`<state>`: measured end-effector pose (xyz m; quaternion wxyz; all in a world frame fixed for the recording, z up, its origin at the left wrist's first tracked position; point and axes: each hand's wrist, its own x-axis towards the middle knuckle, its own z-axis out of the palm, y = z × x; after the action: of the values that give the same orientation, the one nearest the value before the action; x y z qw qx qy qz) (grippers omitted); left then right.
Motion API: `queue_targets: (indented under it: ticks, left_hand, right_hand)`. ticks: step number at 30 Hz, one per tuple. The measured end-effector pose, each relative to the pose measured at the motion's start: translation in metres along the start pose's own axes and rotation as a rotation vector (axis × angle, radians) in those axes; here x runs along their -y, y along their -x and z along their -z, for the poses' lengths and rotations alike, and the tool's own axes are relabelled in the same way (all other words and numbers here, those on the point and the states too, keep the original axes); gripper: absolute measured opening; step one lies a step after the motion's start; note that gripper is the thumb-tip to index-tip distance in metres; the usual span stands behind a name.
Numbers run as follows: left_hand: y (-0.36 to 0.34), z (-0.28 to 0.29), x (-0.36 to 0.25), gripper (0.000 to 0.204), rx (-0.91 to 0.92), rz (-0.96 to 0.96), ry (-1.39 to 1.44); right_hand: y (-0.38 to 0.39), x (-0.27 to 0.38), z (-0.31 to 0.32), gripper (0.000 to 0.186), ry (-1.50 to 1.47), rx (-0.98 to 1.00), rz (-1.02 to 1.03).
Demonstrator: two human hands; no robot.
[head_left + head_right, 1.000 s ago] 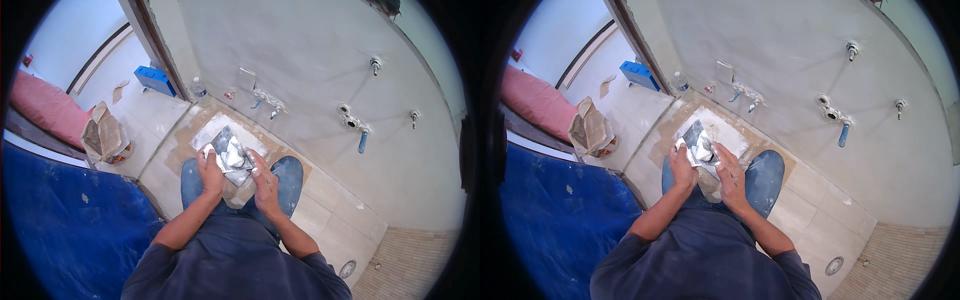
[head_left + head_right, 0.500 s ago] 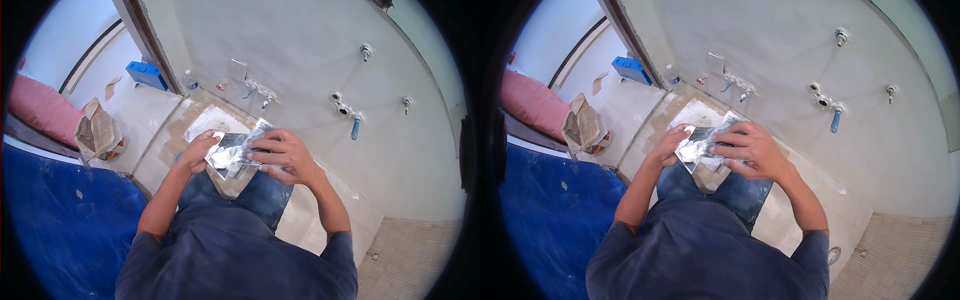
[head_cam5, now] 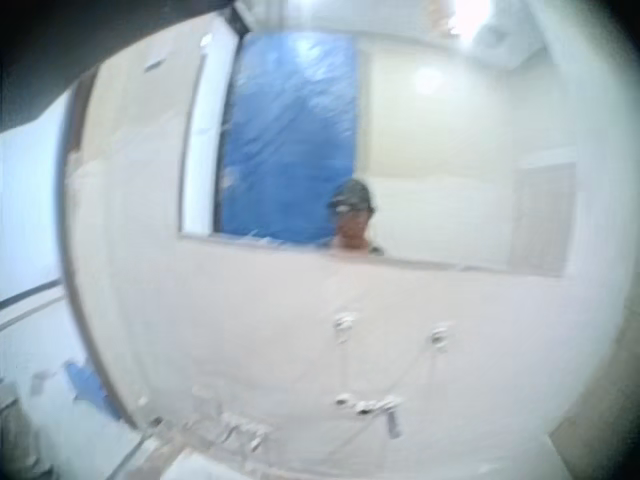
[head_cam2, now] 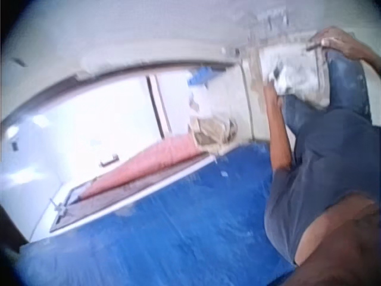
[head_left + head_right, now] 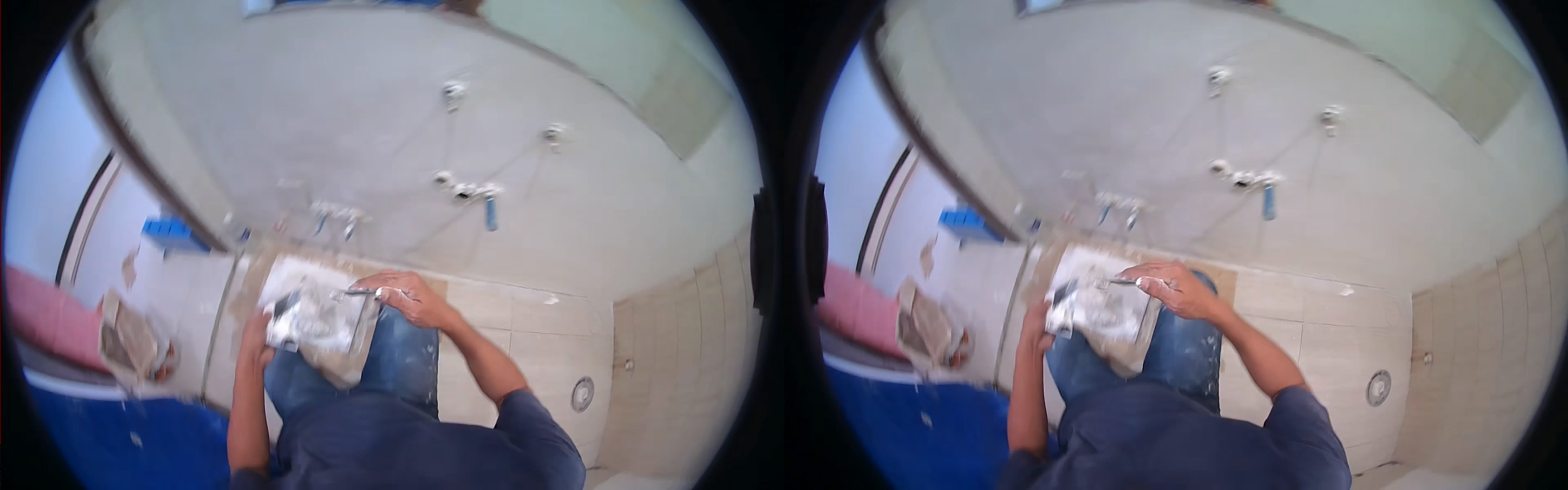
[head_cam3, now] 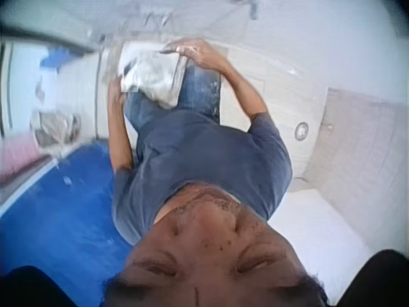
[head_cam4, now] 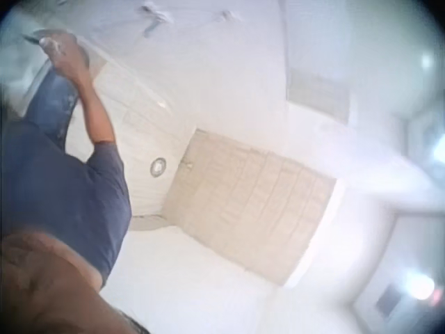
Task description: The person uses putty knives to apply and smooth plaster onto a wall around pipes and beneath a mirror, repeatedly transferring and mixing the plaster between the blades.
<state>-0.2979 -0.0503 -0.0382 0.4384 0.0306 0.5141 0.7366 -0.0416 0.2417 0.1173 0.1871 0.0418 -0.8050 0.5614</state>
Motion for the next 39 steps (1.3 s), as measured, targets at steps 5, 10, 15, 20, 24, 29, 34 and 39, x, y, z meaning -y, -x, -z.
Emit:
queue_targets:
  ticks: [5,10,15,20,24,29,34,39]
  left_hand:
    - [-0.024,0.078,0.06,0.031,-0.161,0.003,0.041]
    - [-0.029,0.128,0.115,0.028,-0.257,-0.017,0.221]
    - [-0.021,0.139,0.14,0.03,-0.29,-0.027,0.297]
    - [-0.021,0.133,0.139,0.031,-0.283,-0.045,0.233]
    - [-0.019,0.128,0.138,0.029,-0.265,-0.036,0.288]
    - [-0.016,0.128,0.137,0.029,-0.25,-0.081,0.23]
    - [-0.016,0.128,0.136,0.028,-0.25,-0.044,0.257]
    - [-0.016,0.124,0.137,0.029,-0.212,-0.088,0.282]
  right_hand:
    - [0.01,-0.009,0.036,0.043,-0.23,-0.678,-0.373]
    - [-0.013,0.02,0.1,0.023,0.614,-1.116,0.087]
    - [-0.037,0.051,0.147,0.048,1.248,-1.161,0.087]
    - [-0.068,0.052,0.17,0.052,1.498,-1.193,0.123]
    - [-0.087,0.047,0.184,0.052,1.606,-1.27,0.209]
    - [-0.099,0.021,0.196,0.05,1.698,-1.243,0.222]
    - [-0.08,-0.015,0.189,0.051,1.812,-1.09,0.175]
    - [-0.059,-0.005,0.164,0.05,1.698,-0.908,0.129]
